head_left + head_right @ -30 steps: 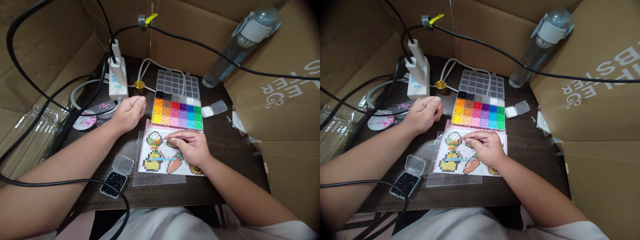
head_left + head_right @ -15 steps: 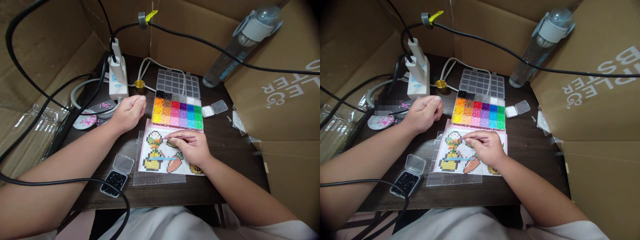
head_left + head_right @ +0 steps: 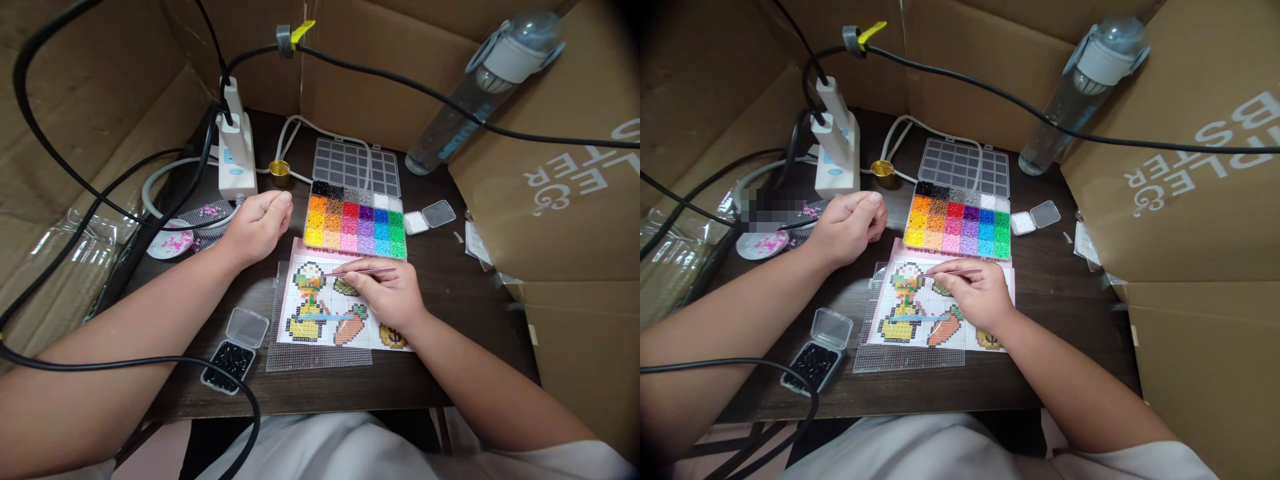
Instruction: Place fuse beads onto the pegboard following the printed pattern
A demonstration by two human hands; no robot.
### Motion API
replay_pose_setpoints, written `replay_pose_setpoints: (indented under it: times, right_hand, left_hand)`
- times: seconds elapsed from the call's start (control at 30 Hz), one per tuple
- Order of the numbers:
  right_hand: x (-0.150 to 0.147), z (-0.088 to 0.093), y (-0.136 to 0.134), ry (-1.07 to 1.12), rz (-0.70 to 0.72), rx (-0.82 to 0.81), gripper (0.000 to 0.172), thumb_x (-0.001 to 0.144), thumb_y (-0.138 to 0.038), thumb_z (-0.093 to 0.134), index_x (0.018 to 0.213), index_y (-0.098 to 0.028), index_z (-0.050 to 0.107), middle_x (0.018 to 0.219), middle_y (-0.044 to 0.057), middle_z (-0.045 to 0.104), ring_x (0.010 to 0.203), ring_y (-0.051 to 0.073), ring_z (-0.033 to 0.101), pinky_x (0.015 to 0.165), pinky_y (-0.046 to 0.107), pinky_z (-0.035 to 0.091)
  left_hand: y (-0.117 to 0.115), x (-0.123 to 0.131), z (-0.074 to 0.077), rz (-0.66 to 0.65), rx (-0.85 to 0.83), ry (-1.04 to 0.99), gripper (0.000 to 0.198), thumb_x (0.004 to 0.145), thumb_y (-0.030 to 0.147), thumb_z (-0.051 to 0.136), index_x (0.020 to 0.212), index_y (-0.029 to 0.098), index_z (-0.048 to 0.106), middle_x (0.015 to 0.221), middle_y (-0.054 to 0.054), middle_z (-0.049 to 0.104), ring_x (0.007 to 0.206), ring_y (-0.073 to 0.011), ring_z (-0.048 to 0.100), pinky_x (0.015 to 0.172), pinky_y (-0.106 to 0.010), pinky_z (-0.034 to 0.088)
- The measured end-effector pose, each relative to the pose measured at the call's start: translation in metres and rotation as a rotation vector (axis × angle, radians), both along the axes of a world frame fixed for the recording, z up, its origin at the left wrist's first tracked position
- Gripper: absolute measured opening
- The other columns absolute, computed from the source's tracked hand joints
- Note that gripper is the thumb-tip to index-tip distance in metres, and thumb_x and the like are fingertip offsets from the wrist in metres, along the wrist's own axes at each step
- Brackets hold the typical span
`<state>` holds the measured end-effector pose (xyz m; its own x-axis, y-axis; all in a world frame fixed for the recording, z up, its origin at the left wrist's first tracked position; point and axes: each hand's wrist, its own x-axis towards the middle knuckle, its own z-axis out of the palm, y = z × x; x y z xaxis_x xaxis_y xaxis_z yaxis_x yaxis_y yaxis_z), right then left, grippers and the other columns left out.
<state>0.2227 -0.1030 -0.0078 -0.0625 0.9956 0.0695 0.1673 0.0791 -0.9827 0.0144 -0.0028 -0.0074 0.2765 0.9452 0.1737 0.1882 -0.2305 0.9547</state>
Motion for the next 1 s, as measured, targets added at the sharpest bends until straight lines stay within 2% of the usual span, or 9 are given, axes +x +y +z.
replay_pose_setpoints:
  times: [0.07,0.17,0.3,0.43,0.63,0.77,0.9,1.0]
  right_hand:
    - [0.004,-0.001,0.002,0.076,-0.027,-0.035,0.007,0.078,-0.025,0.072,0.080,-0.022,0.078,0.075,0.003,0.077,0.061,0.016,0.067,0.052,0.027,0.053]
    - [0.013,-0.001,0.007,0.229,-0.113,-0.025,0.008,0.078,-0.029,0.073,0.082,-0.023,0.077,0.074,0.003,0.075,0.042,0.008,0.050,0.038,0.024,0.039]
    - [0.031,0.006,0.017,0.381,-0.233,0.000,0.009,0.077,-0.032,0.073,0.079,-0.023,0.072,0.086,0.005,0.076,0.040,0.005,0.038,0.037,0.024,0.031]
    - [0.050,0.013,0.028,0.446,-0.270,-0.023,0.010,0.078,-0.035,0.068,0.080,-0.025,0.066,0.087,0.001,0.075,0.041,0.006,0.026,0.037,0.023,0.029]
    - [0.060,0.014,0.036,0.599,-0.318,-0.122,0.011,0.077,-0.036,0.065,0.075,-0.025,0.062,0.081,-0.002,0.073,0.039,0.006,0.022,0.038,0.023,0.024]
    - [0.057,0.013,0.038,0.617,-0.340,-0.167,0.014,0.074,-0.037,0.066,0.074,-0.024,0.061,0.073,-0.001,0.070,0.039,0.006,0.022,0.038,0.024,0.024]
    - [0.056,0.009,0.038,0.606,-0.279,-0.158,0.016,0.076,-0.039,0.066,0.073,-0.024,0.060,0.067,-0.003,0.066,0.038,0.006,0.023,0.038,0.024,0.024]
    - [0.056,0.007,0.038,0.554,-0.225,-0.125,0.017,0.080,-0.039,0.063,0.073,-0.025,0.059,0.064,-0.006,0.063,0.037,0.006,0.023,0.038,0.023,0.025]
  left_hand:
    - [0.000,-0.001,0.000,0.000,-0.014,-0.001,0.041,0.094,0.036,0.041,0.057,0.020,0.039,0.045,0.003,0.038,0.044,-0.0089,0.035,0.043,-0.023,0.030]
    - [0.001,-0.002,0.000,-0.015,-0.021,-0.004,0.041,0.094,0.036,0.040,0.057,0.020,0.039,0.045,0.003,0.039,0.044,-0.0087,0.035,0.043,-0.023,0.031]
    - [0.002,-0.003,-0.001,-0.020,-0.025,0.004,0.041,0.094,0.036,0.040,0.057,0.020,0.039,0.046,0.003,0.039,0.044,-0.0089,0.035,0.043,-0.023,0.031]
    - [0.002,-0.004,-0.001,-0.023,-0.034,-0.005,0.040,0.094,0.036,0.040,0.057,0.020,0.038,0.046,0.003,0.038,0.043,-0.0087,0.034,0.042,-0.023,0.029]
    - [0.002,-0.005,0.002,-0.043,-0.045,0.029,0.044,0.092,0.033,0.040,0.051,0.019,0.034,0.045,0.002,0.035,0.043,-0.0087,0.031,0.043,-0.024,0.028]
    - [0.001,-0.007,0.004,-0.031,-0.007,0.095,0.046,0.090,0.035,0.042,0.048,0.019,0.034,0.045,0.002,0.034,0.043,-0.0083,0.031,0.044,-0.024,0.026]
    - [-0.002,-0.008,0.006,-0.022,0.015,0.187,0.045,0.082,0.036,0.054,0.047,0.018,0.033,0.045,0.003,0.031,0.044,-0.0076,0.027,0.043,-0.024,0.023]
    - [-0.003,-0.007,0.007,-0.026,0.038,0.221,0.047,0.076,0.034,0.060,0.047,0.018,0.027,0.046,0.004,0.027,0.045,-0.0069,0.025,0.044,-0.024,0.023]
